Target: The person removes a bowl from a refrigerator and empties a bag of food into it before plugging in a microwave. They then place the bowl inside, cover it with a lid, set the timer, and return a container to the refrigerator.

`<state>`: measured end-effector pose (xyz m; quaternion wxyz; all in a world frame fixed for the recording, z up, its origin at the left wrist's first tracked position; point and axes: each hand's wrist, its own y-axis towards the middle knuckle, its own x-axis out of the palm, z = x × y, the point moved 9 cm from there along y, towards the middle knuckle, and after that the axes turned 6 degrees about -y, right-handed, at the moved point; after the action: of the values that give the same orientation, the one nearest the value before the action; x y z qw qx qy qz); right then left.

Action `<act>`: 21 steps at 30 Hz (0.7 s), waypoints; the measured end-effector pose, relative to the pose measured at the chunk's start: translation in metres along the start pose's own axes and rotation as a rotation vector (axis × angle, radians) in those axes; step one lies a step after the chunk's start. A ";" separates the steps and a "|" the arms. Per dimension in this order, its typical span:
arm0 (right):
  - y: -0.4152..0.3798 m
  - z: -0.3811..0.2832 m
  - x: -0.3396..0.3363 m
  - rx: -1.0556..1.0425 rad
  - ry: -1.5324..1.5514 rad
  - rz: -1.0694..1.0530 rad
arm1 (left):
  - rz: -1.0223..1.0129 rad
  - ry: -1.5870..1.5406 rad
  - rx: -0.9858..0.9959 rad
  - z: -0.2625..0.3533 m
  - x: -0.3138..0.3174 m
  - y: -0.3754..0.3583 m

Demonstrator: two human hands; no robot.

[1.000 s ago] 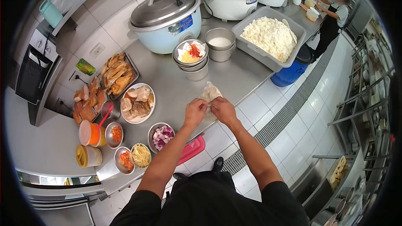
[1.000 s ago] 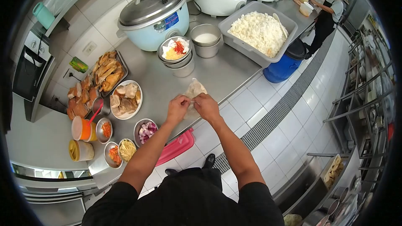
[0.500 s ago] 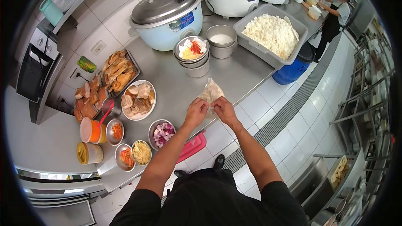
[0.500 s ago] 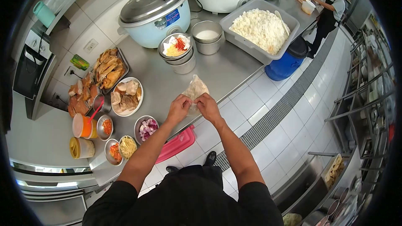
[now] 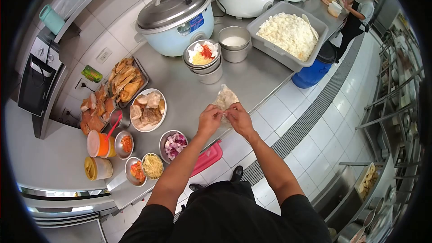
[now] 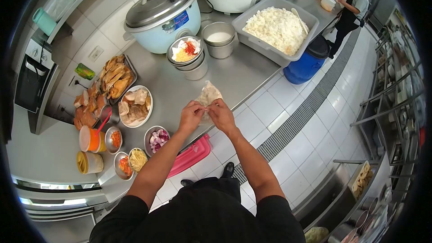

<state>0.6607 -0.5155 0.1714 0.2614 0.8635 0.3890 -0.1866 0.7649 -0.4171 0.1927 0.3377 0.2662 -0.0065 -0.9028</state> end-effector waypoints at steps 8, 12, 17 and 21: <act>0.001 0.012 0.013 -0.053 0.089 -0.088 | -0.022 -0.065 -0.010 -0.010 0.001 -0.002; -0.006 0.007 -0.006 -0.124 0.120 0.095 | 0.017 0.004 0.044 -0.014 0.000 -0.002; -0.104 0.094 -0.037 0.397 0.266 0.401 | 0.111 0.215 0.133 -0.042 0.006 -0.006; -0.266 0.128 -0.088 0.675 -0.142 0.346 | 0.033 0.096 0.081 -0.046 0.018 0.001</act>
<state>0.3854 -0.4932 0.0342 0.0165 0.9387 0.1352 -0.3166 0.7764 -0.4207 0.1446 0.3412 0.3227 -0.0312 -0.8823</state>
